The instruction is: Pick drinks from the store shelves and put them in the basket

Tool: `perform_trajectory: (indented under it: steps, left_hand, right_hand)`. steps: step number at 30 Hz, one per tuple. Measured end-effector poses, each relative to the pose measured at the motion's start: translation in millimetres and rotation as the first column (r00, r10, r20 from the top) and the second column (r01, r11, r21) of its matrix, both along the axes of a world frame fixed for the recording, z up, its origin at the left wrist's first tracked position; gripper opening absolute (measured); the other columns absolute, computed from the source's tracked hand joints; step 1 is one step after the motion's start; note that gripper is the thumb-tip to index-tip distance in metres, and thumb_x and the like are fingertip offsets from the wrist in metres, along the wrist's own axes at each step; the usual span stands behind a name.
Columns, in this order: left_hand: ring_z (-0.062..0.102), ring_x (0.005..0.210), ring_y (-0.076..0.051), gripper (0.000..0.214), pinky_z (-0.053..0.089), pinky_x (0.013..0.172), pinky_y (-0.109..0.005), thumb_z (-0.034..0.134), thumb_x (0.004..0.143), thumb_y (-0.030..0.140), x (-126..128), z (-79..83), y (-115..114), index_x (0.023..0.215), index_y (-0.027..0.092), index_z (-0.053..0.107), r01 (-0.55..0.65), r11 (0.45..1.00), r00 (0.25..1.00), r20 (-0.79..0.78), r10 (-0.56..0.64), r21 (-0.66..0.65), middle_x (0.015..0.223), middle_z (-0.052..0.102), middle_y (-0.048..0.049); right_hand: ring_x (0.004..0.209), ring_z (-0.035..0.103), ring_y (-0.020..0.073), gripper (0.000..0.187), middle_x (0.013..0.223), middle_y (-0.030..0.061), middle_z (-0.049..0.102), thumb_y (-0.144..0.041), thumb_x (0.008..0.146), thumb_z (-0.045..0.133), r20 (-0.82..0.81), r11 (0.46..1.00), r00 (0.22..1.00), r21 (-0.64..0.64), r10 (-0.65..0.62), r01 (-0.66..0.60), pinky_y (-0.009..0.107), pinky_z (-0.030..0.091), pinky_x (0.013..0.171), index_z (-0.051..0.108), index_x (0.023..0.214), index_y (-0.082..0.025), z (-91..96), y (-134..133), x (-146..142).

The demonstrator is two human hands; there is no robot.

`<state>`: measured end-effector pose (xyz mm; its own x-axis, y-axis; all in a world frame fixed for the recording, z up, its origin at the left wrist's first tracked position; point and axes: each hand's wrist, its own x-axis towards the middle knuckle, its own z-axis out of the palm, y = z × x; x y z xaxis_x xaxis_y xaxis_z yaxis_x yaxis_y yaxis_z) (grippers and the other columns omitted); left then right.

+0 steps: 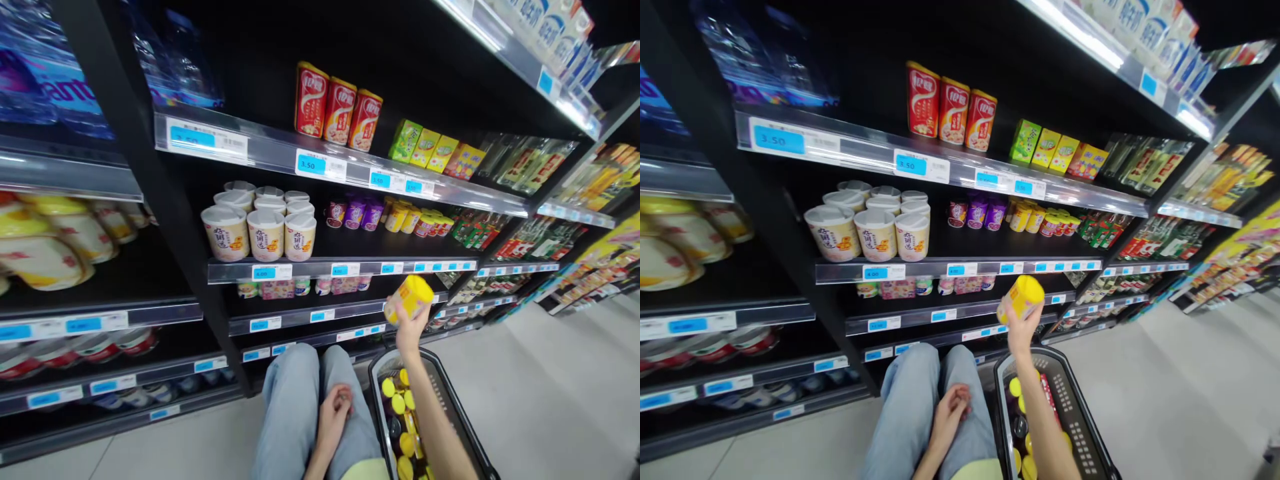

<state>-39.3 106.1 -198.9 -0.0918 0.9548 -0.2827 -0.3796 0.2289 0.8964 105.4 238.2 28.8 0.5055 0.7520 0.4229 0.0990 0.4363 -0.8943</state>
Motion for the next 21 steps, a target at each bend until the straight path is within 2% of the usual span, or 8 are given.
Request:
perform_trajectory:
  steps: [2, 4, 6, 8, 12, 15, 18, 21]
  left_hand:
    - [0.069, 0.064, -0.020, 0.042, 0.053, 0.057, -0.029, 0.083, 0.067, 0.048, -0.1, 5.7, -4.8, 0.097, 0.020, 0.076, 0.024, 0.998, 0.999, -0.038, -0.022, 0.061, 0.085, 0.077, -0.0048]
    - [0.072, 0.074, -0.022, 0.045, 0.057, 0.061, -0.031, 0.083, 0.069, 0.044, -2.1, 10.7, -10.1, 0.108, 0.021, 0.077, 0.041, 0.993, 0.996, -0.083, -0.032, 0.107, 0.098, 0.080, -0.0078]
    - [0.076, 0.092, -0.027, 0.053, 0.061, 0.068, -0.034, 0.083, 0.070, 0.043, -6.1, 14.5, -15.7, 0.118, 0.023, 0.076, 0.044, 0.991, 0.995, -0.098, -0.032, 0.124, 0.114, 0.081, -0.0113]
    - [0.077, 0.112, -0.034, 0.060, 0.066, 0.083, -0.039, 0.086, 0.071, 0.044, -10.4, 17.0, -21.1, 0.125, 0.023, 0.073, 0.054, 0.991, 0.996, -0.075, -0.045, 0.125, 0.127, 0.079, -0.0138]
    - [0.074, 0.127, -0.041, 0.071, 0.060, 0.115, -0.053, 0.094, 0.065, 0.047, -10.6, 18.5, -28.3, 0.127, 0.024, 0.068, 0.031, 0.995, 0.999, -0.043, -0.027, 0.095, 0.131, 0.079, -0.0137]
    - [0.077, 0.117, -0.040, 0.072, 0.062, 0.112, -0.056, 0.098, 0.056, 0.046, -4.2, 15.8, -28.1, 0.118, 0.027, 0.067, -0.052, 0.999, 0.990, -0.127, 0.054, 0.018, 0.122, 0.080, -0.0112]
    - [0.078, 0.110, -0.038, 0.063, 0.065, 0.104, -0.054, 0.095, 0.058, 0.045, -2.0, 9.6, -24.2, 0.111, 0.025, 0.067, -0.087, 0.996, 0.970, -0.229, 0.087, 0.007, 0.113, 0.079, -0.0111]
    - [0.077, 0.119, -0.039, 0.067, 0.063, 0.107, -0.053, 0.093, 0.061, 0.039, -6.0, 2.5, -20.8, 0.120, 0.023, 0.068, -0.102, 0.993, 0.955, -0.273, 0.115, 0.061, 0.124, 0.078, -0.0141]
  right_hand:
    - [0.114, 0.078, 0.0357, 0.116, 0.139, 0.0195, 0.071, -0.070, 0.080, 0.081, -0.061, 0.989, 0.998, -0.145, 0.000, -0.009, 0.054, 0.061, 0.105, 0.032, 0.171, -0.018, -51.4, -30.9, -19.1]
    - [0.124, 0.073, 0.0378, 0.113, 0.140, 0.0198, 0.071, -0.073, 0.079, 0.081, -0.040, 0.957, 0.998, -0.286, -0.056, 0.042, 0.050, 0.059, 0.107, 0.041, 0.169, -0.016, -96.8, -59.0, -37.6]
    - [0.121, 0.072, 0.0369, 0.103, 0.134, 0.0184, 0.074, -0.073, 0.078, 0.081, -0.038, 0.924, 0.999, -0.382, -0.038, 0.020, 0.046, 0.060, 0.103, 0.053, 0.158, -0.015, -131.8, -84.1, -53.0]
    - [0.108, 0.075, 0.0337, 0.087, 0.119, 0.0149, 0.077, -0.071, 0.076, 0.083, -0.070, 0.898, 0.997, -0.435, 0.030, -0.058, 0.044, 0.062, 0.094, 0.063, 0.141, -0.016, -155.7, -105.6, -64.0]
    - [0.092, 0.076, 0.0289, 0.065, 0.104, 0.0080, 0.079, -0.064, 0.075, 0.087, -0.118, 0.878, 0.990, -0.464, 0.072, -0.119, 0.041, 0.065, 0.086, 0.066, 0.119, -0.021, -178.6, -134.6, -75.2]
    - [0.092, 0.078, 0.0309, 0.062, 0.103, 0.0071, 0.080, -0.060, 0.073, 0.088, -0.127, 0.876, 0.991, -0.473, 0.040, -0.096, 0.044, 0.067, 0.085, 0.065, 0.118, -0.025, -184.4, -141.9, -78.3]
    - [0.091, 0.078, 0.0334, 0.064, 0.103, 0.0076, 0.079, -0.059, 0.069, 0.090, -0.103, 0.864, 0.994, -0.498, 0.026, -0.074, 0.046, 0.067, 0.084, 0.065, 0.117, -0.026, -187.1, -139.8, -78.4]
    - [0.093, 0.079, 0.0351, 0.066, 0.104, 0.0085, 0.080, -0.060, 0.068, 0.090, -0.109, 0.846, 0.994, -0.531, -0.007, -0.052, 0.048, 0.067, 0.085, 0.065, 0.118, -0.025, -189.3, -134.7, -76.3]
